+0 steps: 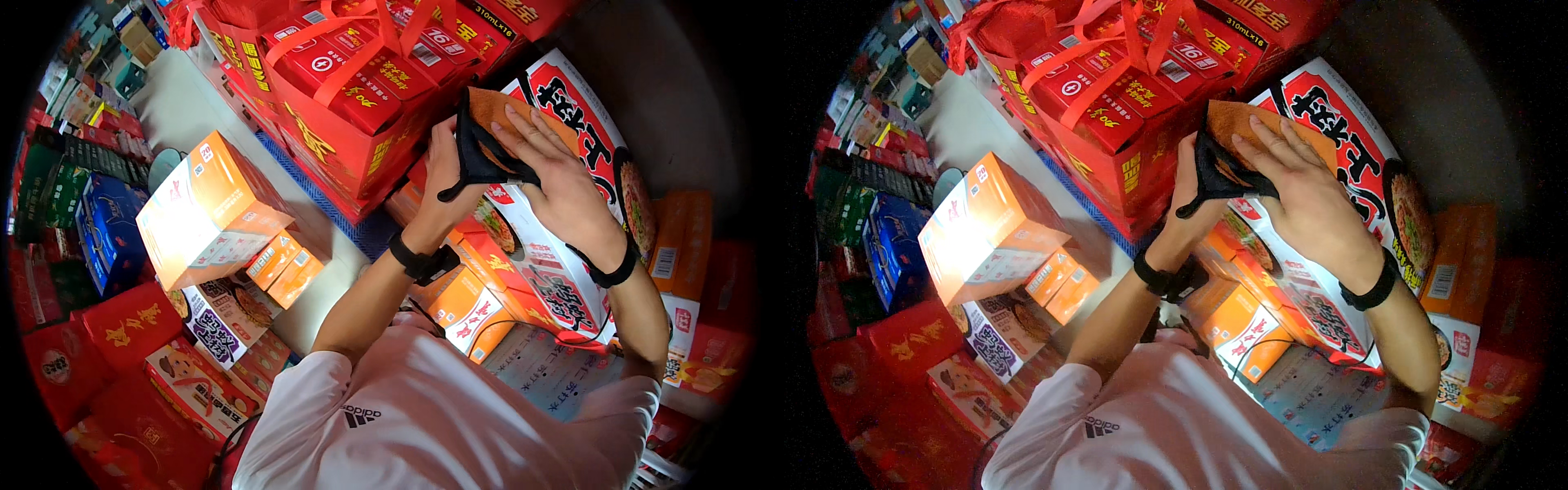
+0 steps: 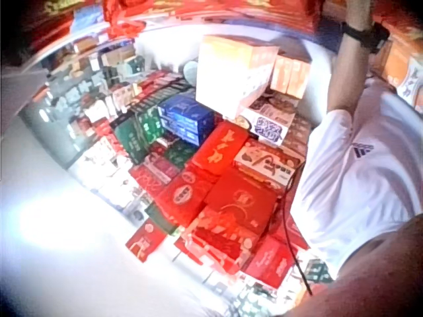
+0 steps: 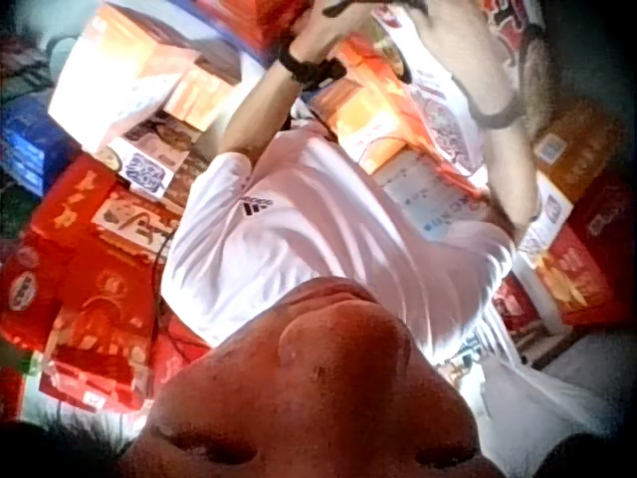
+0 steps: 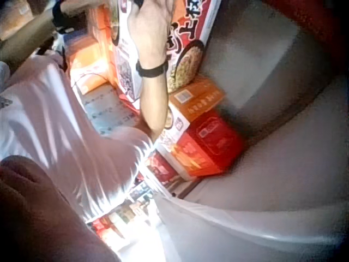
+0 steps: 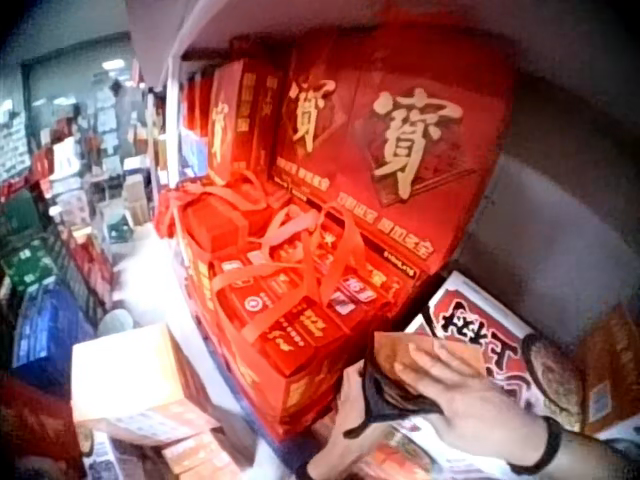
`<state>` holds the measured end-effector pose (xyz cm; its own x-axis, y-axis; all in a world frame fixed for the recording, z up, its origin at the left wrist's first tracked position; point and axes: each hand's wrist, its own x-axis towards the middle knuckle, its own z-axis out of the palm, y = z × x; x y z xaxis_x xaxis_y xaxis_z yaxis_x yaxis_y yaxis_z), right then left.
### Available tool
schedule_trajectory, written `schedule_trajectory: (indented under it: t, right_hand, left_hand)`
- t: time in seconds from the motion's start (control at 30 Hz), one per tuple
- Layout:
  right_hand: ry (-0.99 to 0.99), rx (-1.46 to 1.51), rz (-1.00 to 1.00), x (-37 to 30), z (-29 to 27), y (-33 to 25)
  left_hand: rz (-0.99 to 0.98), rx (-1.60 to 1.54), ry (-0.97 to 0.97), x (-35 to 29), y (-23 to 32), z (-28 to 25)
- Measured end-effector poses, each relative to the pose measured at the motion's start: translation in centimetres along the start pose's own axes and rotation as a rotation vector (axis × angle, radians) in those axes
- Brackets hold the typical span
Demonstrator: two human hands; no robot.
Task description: The person scans multiple boxes of instant noodles with a handheld barcode scanner. They pick up boxes from a stack, scan the barcodes, and place them back on the shelf or stack.
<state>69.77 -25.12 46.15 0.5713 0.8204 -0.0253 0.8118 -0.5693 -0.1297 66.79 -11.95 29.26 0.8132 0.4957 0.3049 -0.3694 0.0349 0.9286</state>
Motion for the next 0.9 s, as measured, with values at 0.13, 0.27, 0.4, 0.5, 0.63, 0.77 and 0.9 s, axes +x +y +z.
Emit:
schedule_trajectory:
  t: [0.13,0.27,0.4,0.5,0.63,0.77,0.9]
  right_hand:
    - [0.049,-0.003,-0.021,1.1,0.1,3.5]
    - [0.149,0.051,0.143,3.9,0.6,11.3]
    - [-0.011,0.176,0.487,8.3,-0.8,17.5]
    - [-0.010,0.244,0.599,9.5,-0.8,23.5]
    - [0.091,0.156,0.706,9.6,-0.5,20.9]
    - [0.038,0.061,0.412,7.0,-2.0,9.7]
    - [0.051,-0.140,-0.004,2.4,-0.2,4.4]
  left_hand:
    - [0.039,0.092,-0.013,0.0,-0.1,0.0]
    - [-0.119,0.018,-0.003,0.2,1.6,0.5]
    - [-0.107,0.047,0.026,0.8,1.6,0.6]
    - [-0.055,0.063,0.000,1.0,1.8,1.0]
    - [-0.011,0.113,-0.018,0.9,1.3,1.2]
    - [0.033,0.092,-0.026,1.2,0.4,0.5]
    - [0.274,0.211,-0.091,1.3,-2.3,-0.3]
